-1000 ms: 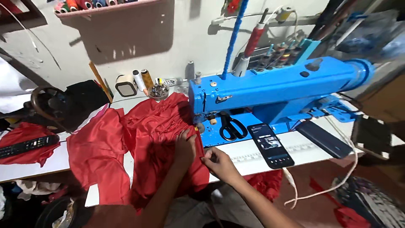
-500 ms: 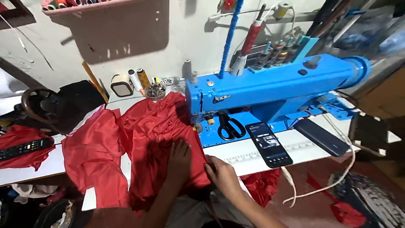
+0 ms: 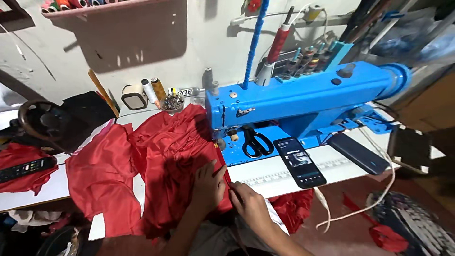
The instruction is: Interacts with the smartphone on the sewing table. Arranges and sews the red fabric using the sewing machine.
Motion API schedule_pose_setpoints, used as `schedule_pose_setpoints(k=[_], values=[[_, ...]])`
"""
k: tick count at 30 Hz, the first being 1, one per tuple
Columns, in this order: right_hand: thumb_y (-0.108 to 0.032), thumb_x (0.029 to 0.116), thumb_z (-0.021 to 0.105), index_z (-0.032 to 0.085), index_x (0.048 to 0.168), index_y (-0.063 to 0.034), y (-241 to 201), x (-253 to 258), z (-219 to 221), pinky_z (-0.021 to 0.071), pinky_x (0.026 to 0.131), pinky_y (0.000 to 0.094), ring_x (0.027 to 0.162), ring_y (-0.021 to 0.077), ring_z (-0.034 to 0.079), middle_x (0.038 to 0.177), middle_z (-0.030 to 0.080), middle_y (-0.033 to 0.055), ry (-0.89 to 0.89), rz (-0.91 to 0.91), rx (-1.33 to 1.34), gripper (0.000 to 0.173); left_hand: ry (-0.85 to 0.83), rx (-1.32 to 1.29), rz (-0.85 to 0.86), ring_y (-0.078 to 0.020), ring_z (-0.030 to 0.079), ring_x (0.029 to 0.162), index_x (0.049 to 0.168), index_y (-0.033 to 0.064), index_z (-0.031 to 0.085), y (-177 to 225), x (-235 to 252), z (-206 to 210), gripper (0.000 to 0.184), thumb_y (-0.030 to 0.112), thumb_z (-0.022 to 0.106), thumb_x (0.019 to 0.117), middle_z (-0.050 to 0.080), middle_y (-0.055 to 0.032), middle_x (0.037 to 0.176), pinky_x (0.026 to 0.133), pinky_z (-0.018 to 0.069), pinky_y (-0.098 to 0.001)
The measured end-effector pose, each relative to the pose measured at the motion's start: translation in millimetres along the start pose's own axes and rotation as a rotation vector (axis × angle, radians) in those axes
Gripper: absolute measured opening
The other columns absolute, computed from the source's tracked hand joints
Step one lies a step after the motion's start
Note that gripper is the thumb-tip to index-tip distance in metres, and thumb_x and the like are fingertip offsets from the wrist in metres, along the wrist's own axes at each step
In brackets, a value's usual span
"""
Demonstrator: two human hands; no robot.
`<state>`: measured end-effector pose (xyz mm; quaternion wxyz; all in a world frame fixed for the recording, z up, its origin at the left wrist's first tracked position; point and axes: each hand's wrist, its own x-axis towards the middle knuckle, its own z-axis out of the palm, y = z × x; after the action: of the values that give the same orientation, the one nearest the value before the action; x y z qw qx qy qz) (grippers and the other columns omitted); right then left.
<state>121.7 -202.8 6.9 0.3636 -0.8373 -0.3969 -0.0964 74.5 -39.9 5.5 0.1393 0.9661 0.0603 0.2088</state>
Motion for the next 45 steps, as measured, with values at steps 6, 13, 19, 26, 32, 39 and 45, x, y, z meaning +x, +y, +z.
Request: schedule_pose_setpoints(k=[6, 13, 19, 26, 32, 39, 45], values=[[-0.015, 0.0961, 0.060, 0.078, 0.099, -0.0034, 5.9, 7.6, -8.3, 0.0622, 0.068, 0.0400, 0.077, 0.0218, 0.074, 0.090, 0.075, 0.0098, -0.134, -0.004, 0.181, 0.022, -0.027, -0.023, -0.031, -0.0387, 0.057, 0.130, 0.134, 0.0252, 0.069, -0.6, 1.6, -1.4, 0.041, 0.029, 0.044, 0.1015, 0.060, -0.0177, 0.143, 0.106, 0.0424, -0.0573], [-0.019, 0.1025, 0.054, 0.077, 0.107, -0.0022, 44.7, 82.2, -27.6, 0.0588, 0.079, 0.0468, 0.088, 0.0277, 0.072, 0.097, 0.073, 0.0148, -0.177, -0.041, 0.179, 0.029, 0.009, -0.099, -0.162, -0.0434, 0.055, 0.129, 0.123, 0.0205, 0.076, 14.5, 9.0, 1.0, 0.040, 0.044, 0.066, 0.0931, 0.062, -0.0207, 0.137, 0.104, 0.0409, -0.0633], [-0.006, 0.0953, 0.053, 0.079, 0.108, -0.0099, 59.5, 107.3, 11.8, 0.0549, 0.093, 0.0488, 0.111, 0.0325, 0.067, 0.124, 0.073, 0.0075, -0.217, -0.397, 0.074, 0.029, 0.040, -0.011, -0.026, -0.0400, 0.058, 0.128, 0.124, 0.0216, 0.075, -0.3, 1.4, 4.5, 0.039, 0.043, 0.059, 0.0969, 0.064, -0.0183, 0.137, 0.103, 0.0454, -0.0592], [-0.004, 0.0924, 0.053, 0.079, 0.101, -0.0100, 62.9, 100.2, 21.8, 0.0544, 0.085, 0.0450, 0.103, 0.0285, 0.070, 0.118, 0.076, 0.0035, -0.109, -0.410, 0.086, 0.028, 0.060, -0.183, 0.098, -0.0378, 0.061, 0.127, 0.110, 0.0188, 0.081, -23.3, -3.5, -4.9, 0.028, 0.035, 0.066, 0.0942, 0.071, -0.0126, 0.127, 0.105, 0.0475, -0.0573], [-0.003, 0.0921, 0.053, 0.079, 0.104, -0.0125, 61.7, 101.5, 23.6, 0.0535, 0.086, 0.0461, 0.109, 0.0293, 0.068, 0.124, 0.074, 0.0004, -0.124, -0.397, 0.051, 0.030, -0.002, -0.154, 0.135, -0.0393, 0.057, 0.132, 0.121, 0.0196, 0.077, -33.1, -2.5, -8.6, 0.034, 0.037, 0.056, 0.1001, 0.067, -0.0146, 0.133, 0.110, 0.0441, -0.0576], [0.002, 0.0870, 0.062, 0.077, 0.115, -0.0158, 55.7, 103.4, 22.5, 0.0544, 0.084, 0.0545, 0.106, 0.0399, 0.065, 0.119, 0.069, 0.0159, -0.148, -0.312, -0.057, 0.037, 0.019, -0.133, 0.137, -0.0393, 0.057, 0.132, 0.122, 0.0196, 0.076, -36.7, 6.8, -6.7, 0.035, 0.038, 0.054, 0.1011, 0.067, -0.0150, 0.134, 0.109, 0.0444, -0.0584], [0.002, 0.0893, 0.060, 0.075, 0.122, -0.0151, 48.2, 110.3, 24.4, 0.0558, 0.080, 0.0534, 0.101, 0.0417, 0.065, 0.113, 0.068, 0.0204, -0.180, -0.220, -0.113, 0.040, 0.029, -0.086, 0.101, -0.0397, 0.056, 0.133, 0.123, 0.0203, 0.075, -36.5, 19.2, -0.8, 0.035, 0.036, 0.053, 0.1008, 0.065, -0.0153, 0.136, 0.106, 0.0452, -0.0592]])
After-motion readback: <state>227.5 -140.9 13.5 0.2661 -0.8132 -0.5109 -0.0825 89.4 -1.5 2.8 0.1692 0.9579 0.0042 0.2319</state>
